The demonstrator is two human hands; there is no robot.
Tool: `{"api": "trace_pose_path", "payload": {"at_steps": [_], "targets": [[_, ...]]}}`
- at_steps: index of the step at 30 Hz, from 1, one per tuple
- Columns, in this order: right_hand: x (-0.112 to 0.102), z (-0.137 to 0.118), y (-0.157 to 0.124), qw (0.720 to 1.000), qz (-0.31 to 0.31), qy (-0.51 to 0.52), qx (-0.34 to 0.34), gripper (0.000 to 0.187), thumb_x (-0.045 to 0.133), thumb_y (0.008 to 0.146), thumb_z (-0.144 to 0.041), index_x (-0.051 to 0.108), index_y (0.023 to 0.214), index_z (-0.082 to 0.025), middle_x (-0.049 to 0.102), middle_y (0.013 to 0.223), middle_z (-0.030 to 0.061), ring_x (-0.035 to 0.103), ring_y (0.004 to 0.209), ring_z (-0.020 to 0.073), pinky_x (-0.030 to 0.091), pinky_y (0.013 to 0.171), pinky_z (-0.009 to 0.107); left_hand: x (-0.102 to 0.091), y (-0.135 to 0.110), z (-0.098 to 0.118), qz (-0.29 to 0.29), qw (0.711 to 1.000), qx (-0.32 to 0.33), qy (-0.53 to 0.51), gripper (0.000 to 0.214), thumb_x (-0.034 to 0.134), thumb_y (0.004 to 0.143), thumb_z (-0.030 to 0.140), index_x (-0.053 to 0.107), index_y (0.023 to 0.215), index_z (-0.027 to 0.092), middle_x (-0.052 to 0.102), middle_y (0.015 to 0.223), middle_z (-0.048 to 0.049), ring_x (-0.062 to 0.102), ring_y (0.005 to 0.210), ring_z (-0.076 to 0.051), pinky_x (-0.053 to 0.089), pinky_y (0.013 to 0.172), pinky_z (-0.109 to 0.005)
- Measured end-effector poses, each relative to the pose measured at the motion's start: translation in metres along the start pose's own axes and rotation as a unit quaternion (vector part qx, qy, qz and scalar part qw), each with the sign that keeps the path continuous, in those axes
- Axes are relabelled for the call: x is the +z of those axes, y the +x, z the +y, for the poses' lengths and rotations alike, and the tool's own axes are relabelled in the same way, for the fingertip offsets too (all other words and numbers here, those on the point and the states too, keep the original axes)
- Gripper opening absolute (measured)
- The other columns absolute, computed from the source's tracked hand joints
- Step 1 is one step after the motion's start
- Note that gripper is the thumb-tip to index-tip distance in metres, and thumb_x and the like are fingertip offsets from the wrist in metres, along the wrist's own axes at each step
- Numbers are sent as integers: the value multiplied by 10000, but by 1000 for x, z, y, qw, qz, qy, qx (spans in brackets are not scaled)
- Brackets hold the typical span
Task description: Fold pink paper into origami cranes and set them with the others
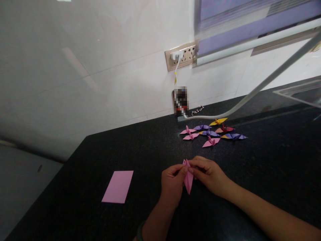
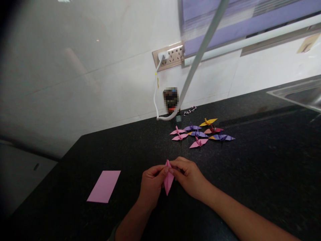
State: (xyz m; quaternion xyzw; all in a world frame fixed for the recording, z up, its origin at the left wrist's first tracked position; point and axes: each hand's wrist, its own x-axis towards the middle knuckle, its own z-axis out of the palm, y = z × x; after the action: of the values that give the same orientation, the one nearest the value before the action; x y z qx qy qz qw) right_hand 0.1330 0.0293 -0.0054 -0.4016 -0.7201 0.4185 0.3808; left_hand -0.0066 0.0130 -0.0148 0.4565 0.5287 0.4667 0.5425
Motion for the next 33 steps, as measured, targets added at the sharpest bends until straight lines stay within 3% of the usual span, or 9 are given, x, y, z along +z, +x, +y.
{"api": "trace_pose_path", "payload": {"at_steps": [3, 14, 20, 26, 33], "targets": [[1, 2, 0, 1000, 5, 4, 5, 161, 464, 794, -213, 595, 886, -200, 505, 703, 7, 481, 611, 102, 401, 542, 209, 2, -1, 2, -2, 1000, 3, -10, 240, 564, 678, 352, 623, 750, 131, 606, 698, -38, 522, 626, -126, 410, 583, -228], [4, 9, -2, 995, 19, 52, 79, 194, 463, 789, -256, 572, 932, -183, 566, 713, 14, 523, 613, 112, 423, 533, 217, 4, -2, 6, -9, 998, -48, -29, 360, 483, 703, 472, 542, 658, 120, 404, 481, 40, 339, 407, -55, 262, 380, -180], [1, 2, -1, 998, 18, 25, 49, 192, 461, 790, -233, 589, 926, -192, 547, 770, 27, 514, 651, 115, 429, 562, 219, 5, -1, 2, -19, 993, -77, -85, 371, 516, 676, 483, 544, 632, 116, 393, 488, 43, 319, 410, -44, 251, 403, -183], [2, 3, -3, 999, 13, 14, 37, 195, 455, 792, -219, 593, 928, -200, 513, 736, 18, 496, 633, 115, 417, 552, 219, 3, -1, 1, 0, 996, -46, -74, 310, 544, 678, 422, 610, 704, 120, 434, 543, 31, 353, 449, -54, 279, 422, -189], [5, 1, -3, 999, 6, 20, 43, 185, 449, 793, -193, 593, 909, -196, 478, 703, 4, 486, 598, 104, 402, 522, 209, 2, -3, 8, 30, 998, 49, 38, 252, 510, 727, 341, 656, 746, 137, 544, 689, -33, 484, 665, -130, 382, 625, -246]]}}
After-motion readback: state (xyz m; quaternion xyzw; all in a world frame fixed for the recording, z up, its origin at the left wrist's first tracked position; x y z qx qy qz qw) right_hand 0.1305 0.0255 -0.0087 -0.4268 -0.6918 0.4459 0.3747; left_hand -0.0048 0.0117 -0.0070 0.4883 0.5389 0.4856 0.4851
